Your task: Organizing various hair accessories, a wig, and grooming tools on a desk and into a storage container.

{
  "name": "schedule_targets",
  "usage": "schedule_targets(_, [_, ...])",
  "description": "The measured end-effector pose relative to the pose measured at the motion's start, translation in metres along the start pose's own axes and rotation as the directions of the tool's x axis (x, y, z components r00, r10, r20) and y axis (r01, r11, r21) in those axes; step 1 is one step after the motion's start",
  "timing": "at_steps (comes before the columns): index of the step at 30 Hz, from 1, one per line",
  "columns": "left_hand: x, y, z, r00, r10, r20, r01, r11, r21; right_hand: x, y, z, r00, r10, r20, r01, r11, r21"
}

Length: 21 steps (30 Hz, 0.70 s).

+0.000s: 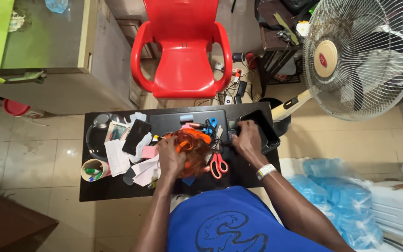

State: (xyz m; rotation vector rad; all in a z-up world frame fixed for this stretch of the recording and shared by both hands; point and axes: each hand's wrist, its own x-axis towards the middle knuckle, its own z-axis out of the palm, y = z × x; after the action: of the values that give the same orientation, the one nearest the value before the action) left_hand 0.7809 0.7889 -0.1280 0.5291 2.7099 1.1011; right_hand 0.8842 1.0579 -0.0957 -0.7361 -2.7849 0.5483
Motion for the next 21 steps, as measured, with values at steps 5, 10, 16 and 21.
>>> schedule_targets(5, [-0.002,0.03,-0.013,1.0,0.0,-0.011,0.001,0.993,0.114,-0.011,0.053,0.028,0.963,0.168,0.212,-0.128,0.973,-0.191])
schedule_targets(10, [-0.007,0.05,-0.027,1.0,0.022,-0.001,-0.021,0.99,0.141,-0.026,0.08,0.04,0.939,0.197,0.281,-0.147,0.971,-0.191])
schedule_targets(16, [-0.023,0.086,-0.05,1.0,-0.003,0.019,0.0,0.988,0.155,-0.03,0.038,0.003,0.976,0.132,0.172,-0.085,0.962,-0.261])
schedule_targets(21, [-0.031,0.099,-0.048,0.999,-0.034,0.004,0.033,0.992,0.12,-0.031,-0.01,-0.025,0.993,0.011,0.115,-0.016,0.999,0.043])
